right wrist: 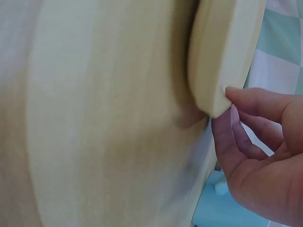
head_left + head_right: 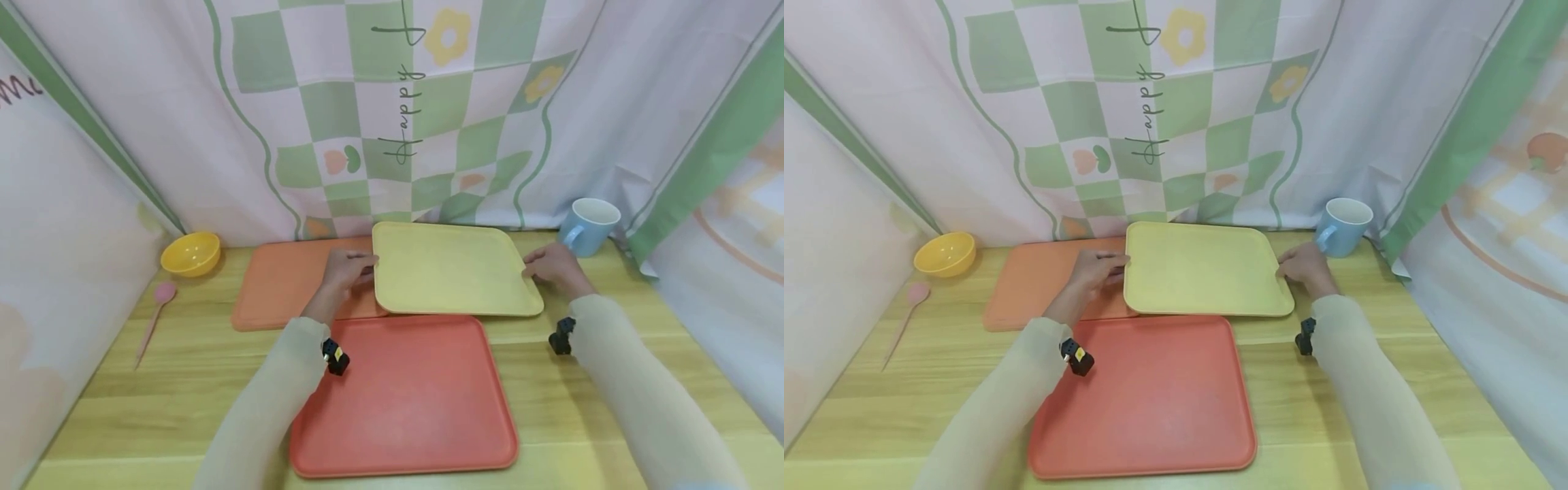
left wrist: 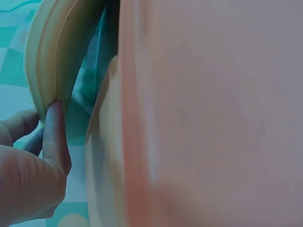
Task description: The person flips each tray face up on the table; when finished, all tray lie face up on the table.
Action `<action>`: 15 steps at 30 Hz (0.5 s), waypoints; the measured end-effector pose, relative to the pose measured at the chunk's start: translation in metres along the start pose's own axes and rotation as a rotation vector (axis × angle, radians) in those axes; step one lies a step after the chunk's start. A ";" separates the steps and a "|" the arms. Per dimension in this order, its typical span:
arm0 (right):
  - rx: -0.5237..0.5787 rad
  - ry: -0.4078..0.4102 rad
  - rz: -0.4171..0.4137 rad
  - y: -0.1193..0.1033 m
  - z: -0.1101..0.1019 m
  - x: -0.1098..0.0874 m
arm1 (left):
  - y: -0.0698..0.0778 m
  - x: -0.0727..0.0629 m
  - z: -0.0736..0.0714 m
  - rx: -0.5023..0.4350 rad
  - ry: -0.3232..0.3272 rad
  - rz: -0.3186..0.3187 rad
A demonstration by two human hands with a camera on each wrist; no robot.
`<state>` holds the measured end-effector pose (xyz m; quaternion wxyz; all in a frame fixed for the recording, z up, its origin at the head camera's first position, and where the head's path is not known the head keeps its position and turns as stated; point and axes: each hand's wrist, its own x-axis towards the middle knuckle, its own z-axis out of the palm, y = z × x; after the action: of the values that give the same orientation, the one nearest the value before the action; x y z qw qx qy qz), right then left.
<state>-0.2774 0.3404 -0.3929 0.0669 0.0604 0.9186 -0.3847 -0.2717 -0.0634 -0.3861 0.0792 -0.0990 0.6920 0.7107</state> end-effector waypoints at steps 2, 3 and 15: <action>-0.022 0.011 -0.003 -0.002 -0.001 -0.002 | -0.002 0.002 0.002 0.009 0.004 -0.006; -0.033 0.017 -0.002 -0.003 -0.002 -0.003 | -0.004 0.003 0.003 0.018 0.008 -0.009; -0.144 0.071 -0.011 -0.001 -0.023 -0.011 | -0.015 0.013 0.028 0.137 0.025 0.057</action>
<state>-0.2681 0.3561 -0.3743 0.0363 0.0641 0.9461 -0.3154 -0.2814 -0.0355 -0.4036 0.0569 -0.0827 0.7424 0.6623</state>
